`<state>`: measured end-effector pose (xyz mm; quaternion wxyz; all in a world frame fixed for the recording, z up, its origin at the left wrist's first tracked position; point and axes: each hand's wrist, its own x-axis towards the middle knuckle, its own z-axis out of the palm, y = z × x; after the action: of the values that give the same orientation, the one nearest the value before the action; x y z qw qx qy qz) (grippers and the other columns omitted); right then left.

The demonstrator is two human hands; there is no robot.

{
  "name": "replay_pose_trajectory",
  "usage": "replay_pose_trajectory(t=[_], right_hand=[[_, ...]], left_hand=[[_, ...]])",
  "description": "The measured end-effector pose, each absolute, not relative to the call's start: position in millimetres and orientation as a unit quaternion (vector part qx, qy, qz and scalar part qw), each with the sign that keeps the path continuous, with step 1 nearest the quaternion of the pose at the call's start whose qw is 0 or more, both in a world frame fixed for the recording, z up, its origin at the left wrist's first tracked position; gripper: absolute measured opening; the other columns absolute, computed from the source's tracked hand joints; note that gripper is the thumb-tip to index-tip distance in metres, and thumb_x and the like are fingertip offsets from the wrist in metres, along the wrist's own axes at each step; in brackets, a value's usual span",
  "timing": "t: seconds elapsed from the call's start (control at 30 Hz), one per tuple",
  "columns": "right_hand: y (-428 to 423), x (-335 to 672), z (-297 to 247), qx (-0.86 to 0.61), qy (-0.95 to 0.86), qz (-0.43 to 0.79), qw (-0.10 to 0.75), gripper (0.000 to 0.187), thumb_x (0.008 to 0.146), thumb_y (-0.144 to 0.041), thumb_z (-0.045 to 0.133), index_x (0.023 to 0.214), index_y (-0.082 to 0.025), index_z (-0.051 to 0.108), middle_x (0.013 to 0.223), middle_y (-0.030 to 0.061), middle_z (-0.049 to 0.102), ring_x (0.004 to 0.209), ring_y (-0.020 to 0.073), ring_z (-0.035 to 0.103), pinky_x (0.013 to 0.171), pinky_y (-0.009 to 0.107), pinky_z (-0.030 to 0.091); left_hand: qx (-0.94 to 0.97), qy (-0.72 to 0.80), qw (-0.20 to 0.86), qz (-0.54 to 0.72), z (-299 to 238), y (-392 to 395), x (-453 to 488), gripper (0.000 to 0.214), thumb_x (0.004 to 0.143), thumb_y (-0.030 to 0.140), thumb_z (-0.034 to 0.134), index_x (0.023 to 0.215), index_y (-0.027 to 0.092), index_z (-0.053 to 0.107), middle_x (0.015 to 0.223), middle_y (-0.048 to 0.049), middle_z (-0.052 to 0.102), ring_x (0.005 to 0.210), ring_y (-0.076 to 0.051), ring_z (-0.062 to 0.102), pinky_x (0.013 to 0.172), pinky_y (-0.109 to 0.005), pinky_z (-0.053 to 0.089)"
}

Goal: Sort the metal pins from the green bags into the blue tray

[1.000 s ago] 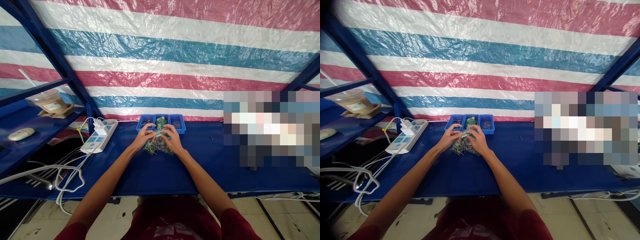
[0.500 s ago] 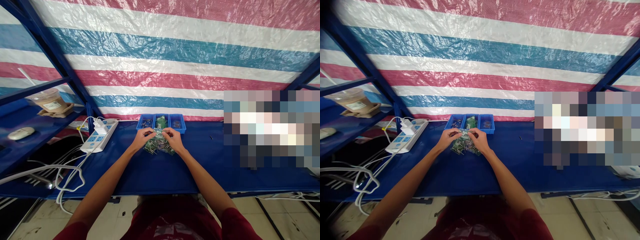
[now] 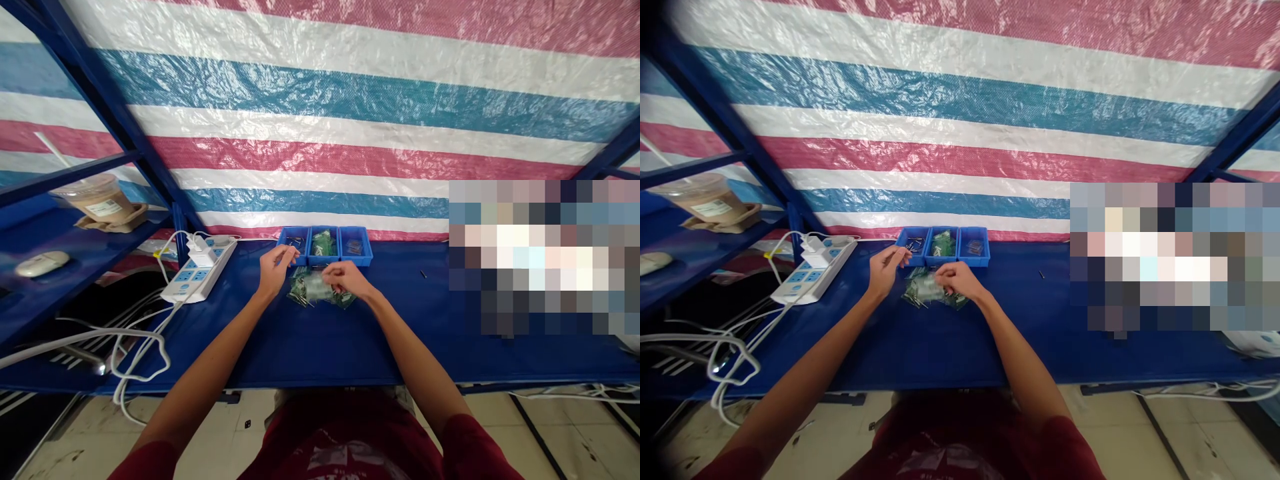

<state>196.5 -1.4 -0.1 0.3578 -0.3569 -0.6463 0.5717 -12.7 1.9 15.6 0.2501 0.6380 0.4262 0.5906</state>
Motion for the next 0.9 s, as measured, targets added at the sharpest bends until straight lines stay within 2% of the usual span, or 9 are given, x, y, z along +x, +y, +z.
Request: replay_pose_trajectory(t=[0.07, 0.17, 0.23, 0.33, 0.43, 0.5, 0.6, 0.67, 0.9], right_hand=[[3.6, 192.9, -5.2, -0.412, -0.547, 0.543, 0.486, 0.040, 0.073, -0.042, 0.069, 0.102, -0.014, 0.066, 0.063, 0.0019, 0.066, 0.044, 0.0128, 0.057, 0.042, 0.024, 0.045], [7.4, 190.0, -9.5, -0.443, -0.470, 0.505, 0.573, 0.059, 0.079, -0.045, 0.063, 0.129, -0.014, 0.053, 0.094, 0.0103, 0.072, 0.053, 0.0152, 0.065, 0.048, 0.028, 0.053], [6.8, 190.7, -9.6, -0.452, -0.462, 0.479, 0.594, 0.059, 0.081, -0.045, 0.060, 0.131, -0.015, 0.052, 0.100, 0.0114, 0.071, 0.052, 0.0144, 0.064, 0.048, 0.028, 0.053], [4.7, 193.4, -8.4, -0.466, -0.476, 0.447, 0.597, 0.045, 0.080, -0.041, 0.056, 0.116, -0.014, 0.059, 0.091, 0.0084, 0.072, 0.048, 0.0128, 0.061, 0.043, 0.025, 0.048], [4.4, 196.8, -7.3, -0.491, -0.535, 0.396, 0.563, 0.029, 0.079, -0.036, 0.054, 0.095, -0.015, 0.065, 0.072, 0.0031, 0.069, 0.044, 0.0119, 0.055, 0.044, 0.025, 0.044], [4.8, 199.4, -6.4, -0.513, -0.596, 0.332, 0.520, 0.019, 0.079, -0.032, 0.054, 0.082, -0.017, 0.066, 0.064, 0.0009, 0.066, 0.050, 0.0134, 0.056, 0.053, 0.026, 0.046], [4.9, 202.8, -4.9, -0.545, -0.681, 0.240, 0.425, 0.011, 0.077, -0.025, 0.058, 0.072, -0.020, 0.067, 0.064, 0.0009, 0.066, 0.064, 0.0166, 0.060, 0.064, 0.028, 0.045], [4.1, 204.2, -4.1, -0.567, -0.714, 0.210, 0.353, 0.008, 0.075, -0.024, 0.064, 0.069, -0.020, 0.068, 0.067, 0.0016, 0.067, 0.068, 0.0176, 0.060, 0.063, 0.027, 0.043], [1.5, 204.0, -6.2, -0.581, -0.750, 0.204, 0.240, 0.016, 0.072, -0.030, 0.075, 0.061, -0.021, 0.067, 0.068, 0.0053, 0.067, 0.069, 0.0195, 0.061, 0.057, 0.026, 0.037]], left_hand=[[0.633, 0.424, 0.249, 0.597, 15.9, 1.6, -12.2, 0.030, 0.087, 0.040, 0.056, 0.073, 0.015, 0.066, 0.066, -0.0027, 0.062, 0.057, -0.013, 0.054, 0.053, -0.024, 0.043], [0.629, 0.424, 0.247, 0.603, 15.6, 1.9, -12.0, 0.030, 0.087, 0.039, 0.056, 0.073, 0.015, 0.066, 0.063, -0.0020, 0.060, 0.056, -0.012, 0.053, 0.052, -0.023, 0.042], [0.629, 0.427, 0.247, 0.601, 15.2, 2.4, -12.4, 0.030, 0.087, 0.039, 0.055, 0.073, 0.015, 0.066, 0.063, -0.0019, 0.060, 0.056, -0.012, 0.053, 0.052, -0.023, 0.043], [0.635, 0.438, 0.243, 0.588, 14.1, 3.3, -13.4, 0.029, 0.086, 0.039, 0.056, 0.073, 0.015, 0.066, 0.066, -0.0027, 0.063, 0.057, -0.013, 0.054, 0.053, -0.023, 0.043], [0.650, 0.449, 0.230, 0.568, 12.7, 3.9, -14.4, 0.027, 0.085, 0.038, 0.057, 0.074, 0.015, 0.066, 0.071, -0.0037, 0.066, 0.060, -0.013, 0.056, 0.055, -0.023, 0.045], [0.670, 0.454, 0.215, 0.546, 12.1, 3.8, -14.5, 0.026, 0.084, 0.038, 0.058, 0.075, 0.015, 0.067, 0.075, -0.0043, 0.067, 0.063, -0.014, 0.058, 0.057, -0.024, 0.045], [0.710, 0.457, 0.190, 0.501, 11.7, 2.8, -13.0, 0.025, 0.084, 0.038, 0.058, 0.077, 0.016, 0.068, 0.077, -0.0046, 0.069, 0.067, -0.015, 0.060, 0.059, -0.025, 0.045], [0.737, 0.452, 0.176, 0.470, 11.6, 1.8, -11.3, 0.026, 0.085, 0.039, 0.057, 0.079, 0.016, 0.068, 0.076, -0.0049, 0.069, 0.068, -0.016, 0.060, 0.059, -0.025, 0.045], [0.789, 0.434, 0.141, 0.413, 10.7, -0.3, -9.1, 0.026, 0.087, 0.037, 0.055, 0.080, 0.016, 0.069, 0.077, -0.0059, 0.069, 0.059, -0.014, 0.055, 0.057, -0.026, 0.042]])
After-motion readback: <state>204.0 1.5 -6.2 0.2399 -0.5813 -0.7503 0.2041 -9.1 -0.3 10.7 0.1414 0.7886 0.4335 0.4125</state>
